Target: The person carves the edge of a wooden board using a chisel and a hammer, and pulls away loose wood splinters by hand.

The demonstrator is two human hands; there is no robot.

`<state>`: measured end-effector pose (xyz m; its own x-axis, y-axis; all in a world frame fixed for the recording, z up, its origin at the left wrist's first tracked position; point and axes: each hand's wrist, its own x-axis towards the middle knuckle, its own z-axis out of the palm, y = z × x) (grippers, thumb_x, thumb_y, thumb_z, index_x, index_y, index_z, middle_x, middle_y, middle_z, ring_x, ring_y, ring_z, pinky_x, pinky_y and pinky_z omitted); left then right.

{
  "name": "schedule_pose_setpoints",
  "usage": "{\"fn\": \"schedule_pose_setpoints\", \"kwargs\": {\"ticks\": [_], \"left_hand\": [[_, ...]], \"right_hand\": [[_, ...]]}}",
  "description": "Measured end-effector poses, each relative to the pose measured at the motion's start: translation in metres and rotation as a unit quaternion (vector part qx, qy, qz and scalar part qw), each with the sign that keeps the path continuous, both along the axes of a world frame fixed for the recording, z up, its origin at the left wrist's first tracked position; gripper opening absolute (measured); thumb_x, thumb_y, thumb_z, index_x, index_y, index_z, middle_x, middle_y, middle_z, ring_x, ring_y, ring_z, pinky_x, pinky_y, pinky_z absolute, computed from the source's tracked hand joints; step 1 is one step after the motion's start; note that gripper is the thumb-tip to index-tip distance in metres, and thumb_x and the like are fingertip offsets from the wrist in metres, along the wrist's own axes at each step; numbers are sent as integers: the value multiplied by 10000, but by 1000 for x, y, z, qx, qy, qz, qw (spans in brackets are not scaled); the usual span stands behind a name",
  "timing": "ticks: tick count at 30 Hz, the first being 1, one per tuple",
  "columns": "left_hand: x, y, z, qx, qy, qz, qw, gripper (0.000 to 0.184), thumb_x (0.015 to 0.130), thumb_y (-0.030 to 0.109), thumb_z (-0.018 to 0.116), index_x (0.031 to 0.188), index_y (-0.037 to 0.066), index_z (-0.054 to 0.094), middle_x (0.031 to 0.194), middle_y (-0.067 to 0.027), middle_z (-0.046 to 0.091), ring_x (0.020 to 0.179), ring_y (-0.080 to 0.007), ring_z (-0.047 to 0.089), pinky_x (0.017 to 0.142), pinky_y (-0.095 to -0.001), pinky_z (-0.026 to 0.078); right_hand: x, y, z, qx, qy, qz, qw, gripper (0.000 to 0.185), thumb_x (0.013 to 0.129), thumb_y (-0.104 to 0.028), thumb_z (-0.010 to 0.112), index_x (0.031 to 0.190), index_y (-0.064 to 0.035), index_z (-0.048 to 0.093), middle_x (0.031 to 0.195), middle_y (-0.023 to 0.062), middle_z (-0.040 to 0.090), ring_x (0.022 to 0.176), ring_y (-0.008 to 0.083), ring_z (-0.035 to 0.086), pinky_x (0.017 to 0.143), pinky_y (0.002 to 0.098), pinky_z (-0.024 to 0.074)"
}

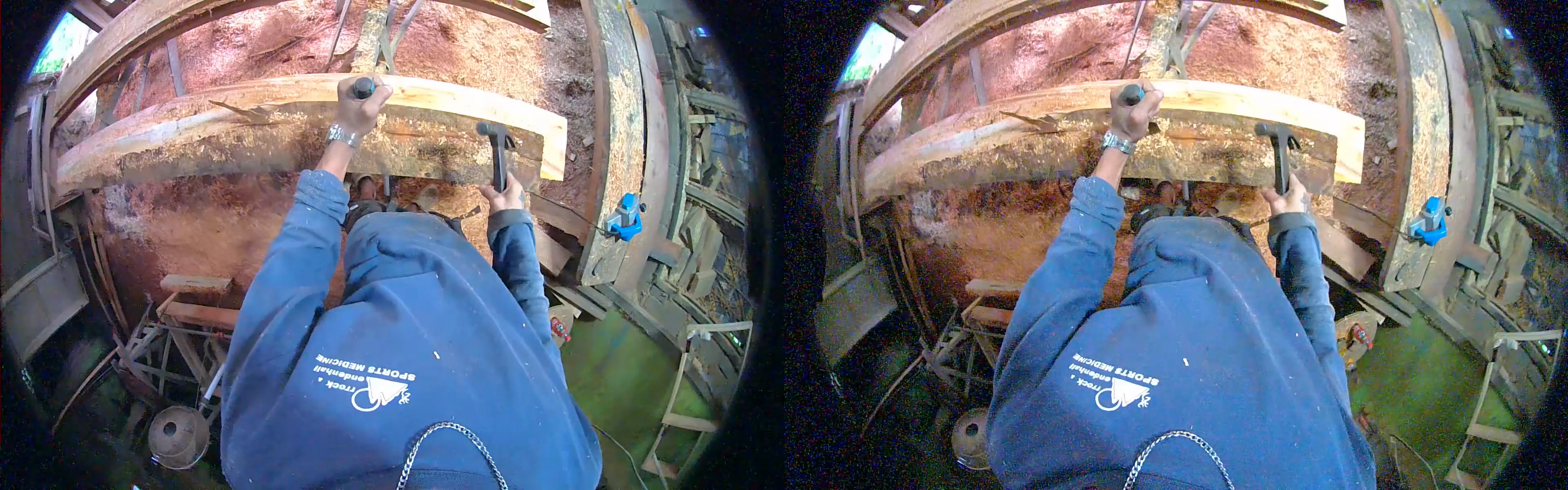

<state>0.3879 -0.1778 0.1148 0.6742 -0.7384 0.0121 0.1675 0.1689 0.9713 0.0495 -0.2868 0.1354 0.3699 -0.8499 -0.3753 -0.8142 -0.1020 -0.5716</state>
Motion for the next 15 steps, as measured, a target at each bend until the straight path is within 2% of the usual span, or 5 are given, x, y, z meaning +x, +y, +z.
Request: {"fn": "schedule_pose_setpoints", "kwargs": {"ticks": [3, 7, 11, 13, 15], "left_hand": [[0, -3, -4, 2, -19, -12, 1000, 228, 811, 97, 638, 630, 67, 502, 540, 17, 465, 476, -67, 416, 435, -247, 329], [-2, -3, -6, -4, -78, -15, 997, 206, 795, 118, 657, 630, 60, 548, 555, 29, 505, 507, -62, 447, 466, -255, 339], [-11, -6, 1, 48, -144, -86, 985, 186, 776, 125, 668, 639, 51, 566, 574, 32, 527, 535, -63, 464, 493, -265, 357], [-9, -5, 0, 30, -166, -73, 983, 195, 772, 140, 664, 631, 52, 562, 552, 24, 515, 522, -68, 455, 492, -272, 361], [-7, -3, 6, 13, -125, -69, 990, 204, 773, 146, 662, 623, 52, 558, 540, 22, 508, 516, -71, 453, 488, -274, 360]], "right_hand": [[30, -9, 23, -33, 21, 39, 998, 388, 663, -245, 796, 947, -26, 647, 711, 109, 611, 671, 240, 596, 646, 389, 477], [67, -13, 37, -51, -109, 60, 991, 373, 663, -234, 810, 916, -21, 636, 694, 86, 595, 655, 216, 577, 639, 369, 477], [134, -5, 180, -34, -147, 74, 986, 277, 733, -183, 788, 893, -33, 620, 680, 44, 601, 580, 158, 564, 552, 307, 454], [150, -3, 237, -25, -269, 19, 963, 193, 791, -114, 735, 929, -41, 621, 670, 16, 590, 536, 108, 551, 475, 251, 403], [159, -3, 281, -83, -481, 30, 872, 97, 856, -116, 650, 827, -65, 572, 604, 9, 526, 481, 90, 504, 424, 232, 365]]}}
